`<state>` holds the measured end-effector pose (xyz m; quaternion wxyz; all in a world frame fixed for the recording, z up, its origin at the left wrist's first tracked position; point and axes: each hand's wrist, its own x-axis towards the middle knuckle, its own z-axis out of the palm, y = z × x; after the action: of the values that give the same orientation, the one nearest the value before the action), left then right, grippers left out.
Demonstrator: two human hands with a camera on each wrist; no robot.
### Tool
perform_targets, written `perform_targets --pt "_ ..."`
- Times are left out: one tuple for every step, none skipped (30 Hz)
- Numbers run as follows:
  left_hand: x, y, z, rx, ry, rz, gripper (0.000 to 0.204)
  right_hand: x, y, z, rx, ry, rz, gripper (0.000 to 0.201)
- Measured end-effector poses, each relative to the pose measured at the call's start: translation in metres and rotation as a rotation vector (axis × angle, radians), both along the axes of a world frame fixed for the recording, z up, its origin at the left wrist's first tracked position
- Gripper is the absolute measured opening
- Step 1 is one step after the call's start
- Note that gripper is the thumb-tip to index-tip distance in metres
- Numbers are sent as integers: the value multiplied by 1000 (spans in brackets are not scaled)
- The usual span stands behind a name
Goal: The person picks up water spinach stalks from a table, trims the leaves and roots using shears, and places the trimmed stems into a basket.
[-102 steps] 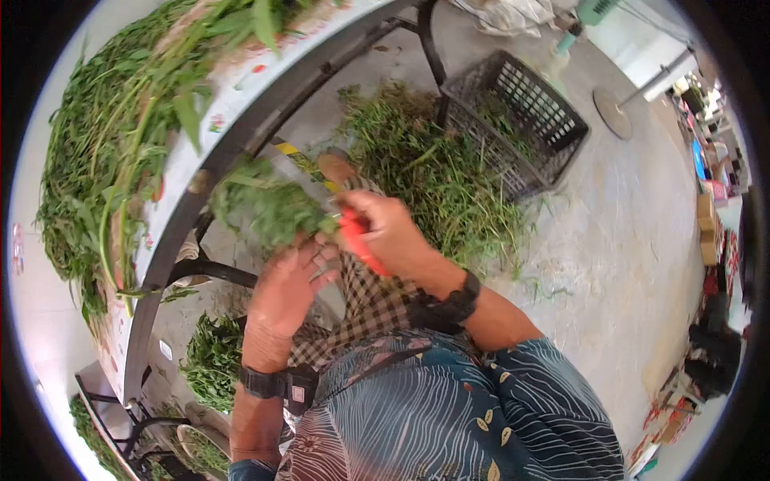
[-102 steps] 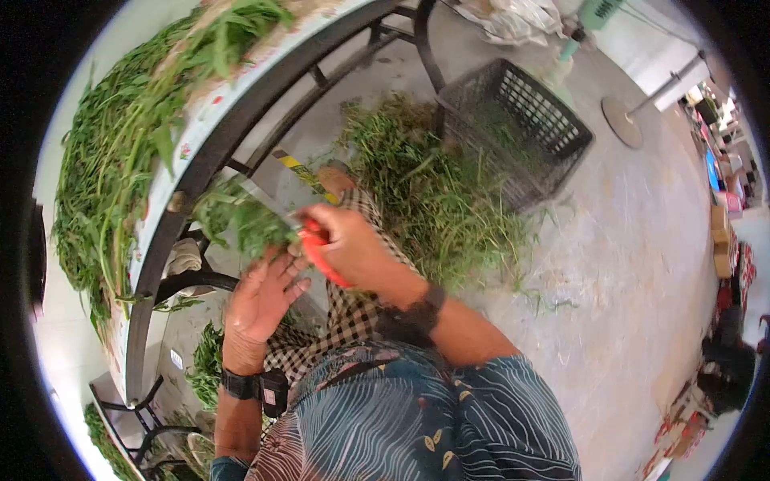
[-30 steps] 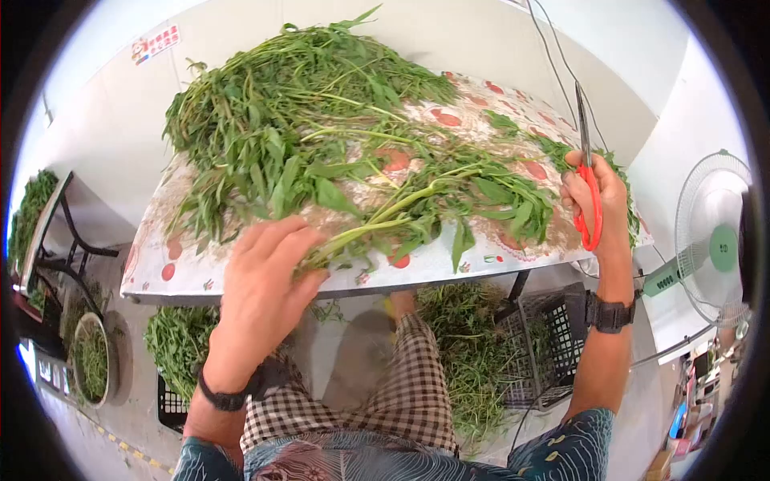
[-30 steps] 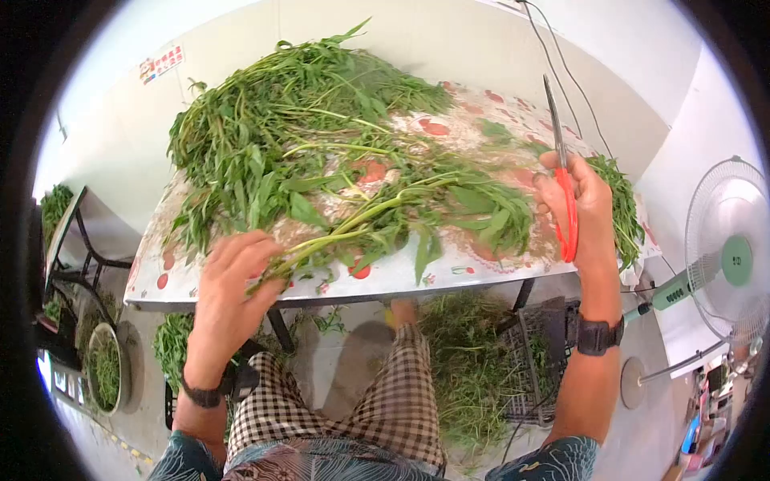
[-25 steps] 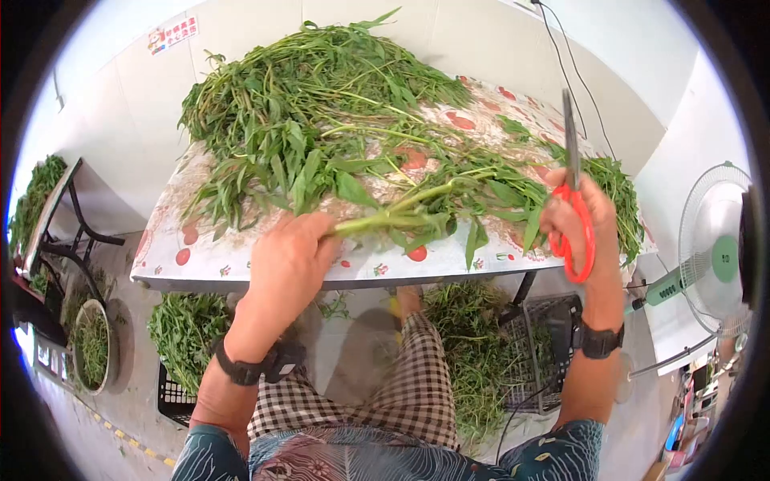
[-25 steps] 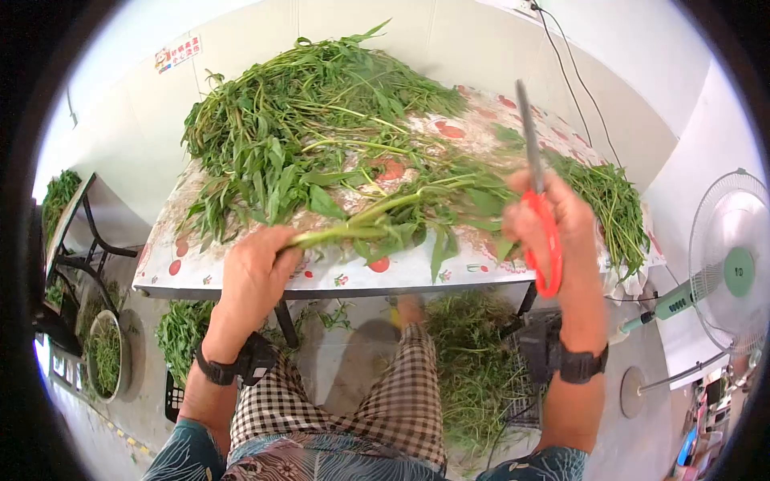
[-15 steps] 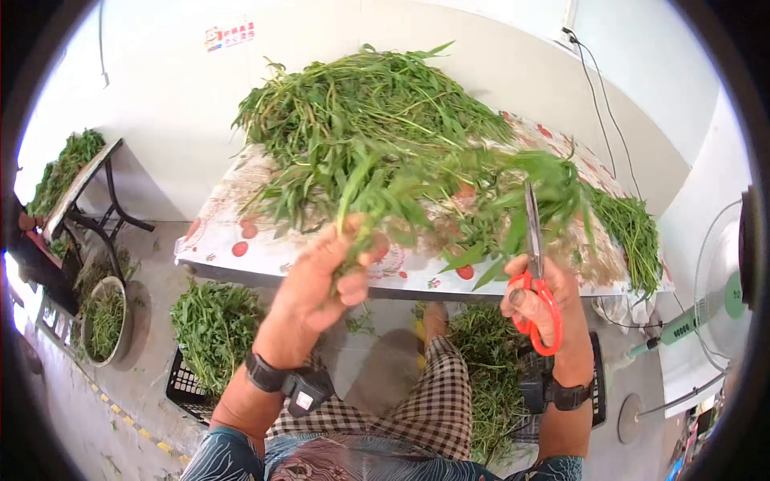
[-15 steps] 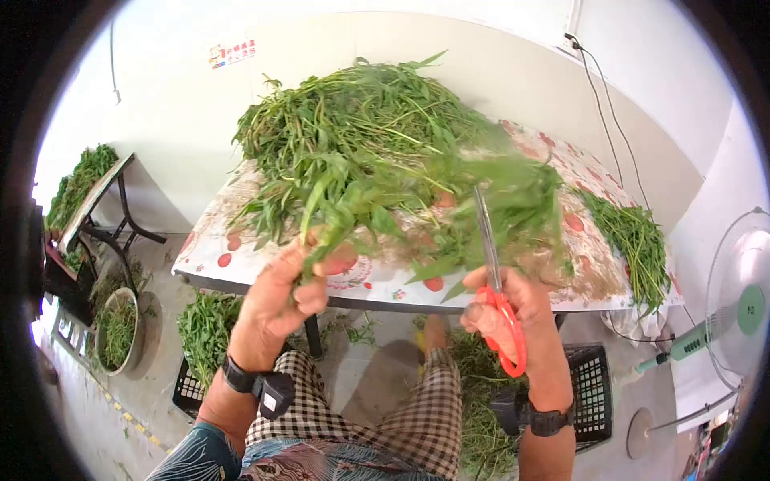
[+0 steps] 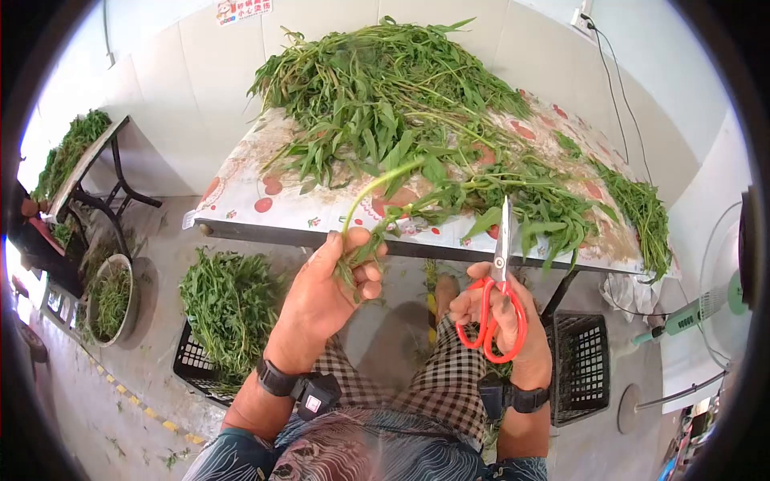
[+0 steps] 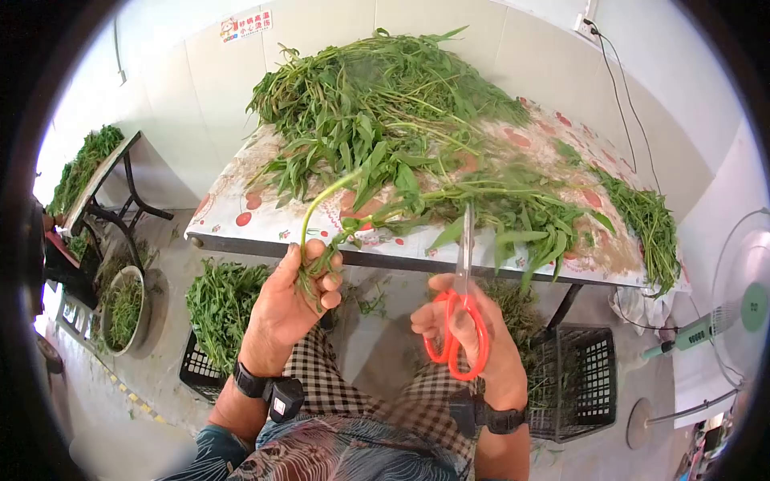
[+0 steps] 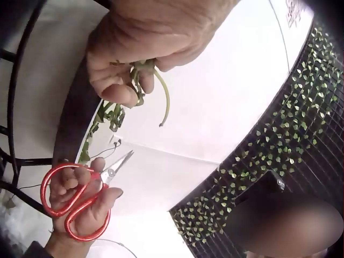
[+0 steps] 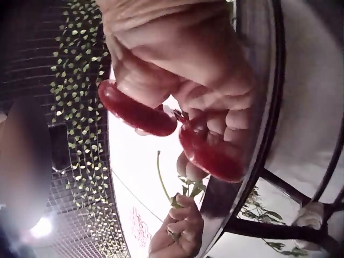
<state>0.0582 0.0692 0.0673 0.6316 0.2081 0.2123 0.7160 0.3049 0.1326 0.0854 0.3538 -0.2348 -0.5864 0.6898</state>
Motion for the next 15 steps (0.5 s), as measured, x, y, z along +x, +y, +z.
perform_targets --pt "-2 -2 -2 12 -15 -15 32 -1 -3 -7 -20 23 7 67" --pt "-3 -3 -5 22 -29 -30 32 -3 -7 -14 -42 46 13 68" --pt "-3 -5 -7 32 -44 -47 31 -4 -10 -19 -63 70 17 69" --pt "-1 -7 -6 56 -18 -67 30 -2 -13 -19 -69 28 62 78" --pt "1 -10 -7 42 11 -86 29 -3 -16 -23 -54 37 71 81" --pt "3 -11 -7 30 40 -106 29 -5 -17 -28 -36 46 78 84" --pt "5 -13 -9 20 70 -128 28 -5 -19 -31 -18 56 83 87" --pt "3 -15 -12 36 132 -137 26 -2 -20 -33 -48 27 107 94" --pt "3 -17 -14 18 222 -112 24 -1 -21 -35 -49 40 108 93" --pt "4 -20 -15 3 313 -90 22 1 -22 -37 -50 52 107 92" --pt "5 -22 -16 -12 402 -66 20 2 -22 -40 -52 64 107 91" --pt "6 -25 -17 20 538 -37 14 6 -21 -43 -68 35 77 89" --pt "4 -27 -17 31 644 -56 15 10 -19 -46 -84 6 49 88" --pt "2 -30 -17 43 750 -73 18 13 -17 -48 -100 -24 23 86" --pt "0 -31 -18 56 857 -90 21 15 -17 -47 -67 -52 -23 88"
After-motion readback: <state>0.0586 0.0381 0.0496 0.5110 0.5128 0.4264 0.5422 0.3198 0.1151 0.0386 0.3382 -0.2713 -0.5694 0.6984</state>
